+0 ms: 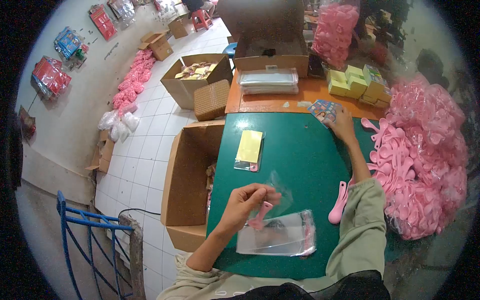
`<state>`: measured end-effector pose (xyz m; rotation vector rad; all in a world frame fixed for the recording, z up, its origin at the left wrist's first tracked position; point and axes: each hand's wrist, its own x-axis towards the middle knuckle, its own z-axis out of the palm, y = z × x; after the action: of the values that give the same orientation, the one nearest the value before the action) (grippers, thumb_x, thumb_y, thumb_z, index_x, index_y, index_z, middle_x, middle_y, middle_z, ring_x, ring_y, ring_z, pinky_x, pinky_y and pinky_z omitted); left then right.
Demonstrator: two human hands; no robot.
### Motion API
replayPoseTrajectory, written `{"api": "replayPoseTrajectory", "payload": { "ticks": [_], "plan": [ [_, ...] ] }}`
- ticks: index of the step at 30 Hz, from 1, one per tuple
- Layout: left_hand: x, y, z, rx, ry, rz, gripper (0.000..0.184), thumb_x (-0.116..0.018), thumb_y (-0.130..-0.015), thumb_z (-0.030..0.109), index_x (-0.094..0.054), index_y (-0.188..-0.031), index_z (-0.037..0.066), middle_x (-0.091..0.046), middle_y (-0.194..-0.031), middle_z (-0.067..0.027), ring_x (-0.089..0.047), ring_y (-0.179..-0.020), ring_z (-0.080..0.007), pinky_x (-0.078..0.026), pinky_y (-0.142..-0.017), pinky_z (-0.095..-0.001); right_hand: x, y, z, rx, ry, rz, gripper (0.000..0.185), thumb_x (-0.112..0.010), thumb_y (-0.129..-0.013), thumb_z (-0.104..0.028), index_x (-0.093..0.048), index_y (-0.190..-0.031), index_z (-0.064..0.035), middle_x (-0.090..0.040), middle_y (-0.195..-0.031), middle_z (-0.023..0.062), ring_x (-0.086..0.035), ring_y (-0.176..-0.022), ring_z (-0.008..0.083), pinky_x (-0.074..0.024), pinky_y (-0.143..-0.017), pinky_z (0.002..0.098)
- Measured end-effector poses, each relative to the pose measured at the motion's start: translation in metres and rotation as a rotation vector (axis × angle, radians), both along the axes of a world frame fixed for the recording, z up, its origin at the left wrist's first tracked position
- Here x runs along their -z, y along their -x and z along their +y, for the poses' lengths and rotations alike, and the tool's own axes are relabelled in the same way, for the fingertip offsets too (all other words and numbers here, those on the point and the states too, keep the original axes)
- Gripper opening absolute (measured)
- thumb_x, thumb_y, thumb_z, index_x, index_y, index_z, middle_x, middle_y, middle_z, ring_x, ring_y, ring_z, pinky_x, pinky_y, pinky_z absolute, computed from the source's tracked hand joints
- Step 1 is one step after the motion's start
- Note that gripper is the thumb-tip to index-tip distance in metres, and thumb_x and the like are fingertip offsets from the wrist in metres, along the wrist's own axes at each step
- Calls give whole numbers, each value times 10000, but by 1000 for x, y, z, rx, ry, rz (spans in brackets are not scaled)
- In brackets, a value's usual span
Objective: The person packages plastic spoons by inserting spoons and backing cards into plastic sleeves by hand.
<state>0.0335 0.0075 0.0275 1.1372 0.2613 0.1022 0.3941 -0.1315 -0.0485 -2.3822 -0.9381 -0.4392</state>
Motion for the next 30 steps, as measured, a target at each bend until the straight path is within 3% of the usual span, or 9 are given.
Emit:
{"api": "replayPoseTrajectory", "payload": {
  "ticks": [1,4,8,10,13,17,20,24,30],
  "plan": [
    [1,2,0,1,2,-9,276,-458,-965,171,-577,-1073,-53,-651,-995,-136,-635,-909,-165,-507,-778,-248,3,-6,0,43,28,-48,386,-698,-733,-284,-599,-981,-5,-597,-927,166,-565,-891,287,-434,-832,376],
    [-3,2,-1,9,-30,34,287,-449,-968,181,-572,-1080,-53,-649,-1004,-144,-634,-922,-176,-505,-785,-250,3,-23,-6,-62,-43,437,393,-704,-715,-245,-586,-996,3,-615,-849,136,-597,-835,244,-469,-763,363],
    [1,-1,-3,25,-7,-8,311,-436,-973,201,-570,-1093,-53,-646,-1002,-155,-633,-929,-181,-504,-785,-248,1,-20,-17,-171,-169,485,278,-650,-754,-140,-583,-980,8,-630,-818,115,-621,-749,216,-491,-697,350],
    [0,1,-3,16,-16,-13,318,-432,-975,206,-568,-1100,-53,-645,-1002,-158,-633,-929,-182,-504,-785,-246,-30,23,-22,-206,-284,553,222,-621,-771,-94,-583,-964,9,-634,-800,112,-625,-720,222,-493,-694,355],
    [-4,0,-3,13,-14,-3,320,-434,-975,206,-567,-1105,-54,-645,-999,-156,-632,-925,-179,-505,-780,-242,-98,99,-29,-110,-117,664,153,-575,-797,-44,-577,-937,18,-641,-799,130,-635,-703,220,-494,-661,359],
    [-4,-2,-9,62,-22,-5,313,-440,-973,202,-577,-1094,-52,-649,-986,-143,-630,-904,-160,-507,-762,-231,-78,108,-63,-191,193,-153,134,-515,-862,-19,-558,-989,-15,-620,-749,70,-629,-732,138,-478,-612,293],
    [-5,-3,-11,60,-35,-6,305,-444,-972,197,-587,-1085,-48,-651,-973,-135,-627,-874,-142,-508,-748,-223,-127,158,-62,-202,-105,477,186,-543,-837,-25,-568,-1020,-10,-634,-770,125,-608,-655,160,-476,-585,290],
    [-3,-4,-14,57,-62,19,295,-446,-971,190,-598,-1073,-42,-655,-961,-126,-622,-839,-131,-509,-734,-221,-162,199,-68,-429,-191,685,233,-518,-853,13,-584,-1071,-38,-627,-848,43,-563,-719,68,-476,-620,247],
    [2,-3,-17,158,-140,-29,287,-466,-963,184,-603,-1069,-44,-657,-921,-83,-613,-806,-94,-502,-698,-202,-180,223,-65,-505,30,357,244,-556,-801,20,-620,-1022,-63,-620,-856,133,-621,-744,273,-473,-662,328]
  ]
}}
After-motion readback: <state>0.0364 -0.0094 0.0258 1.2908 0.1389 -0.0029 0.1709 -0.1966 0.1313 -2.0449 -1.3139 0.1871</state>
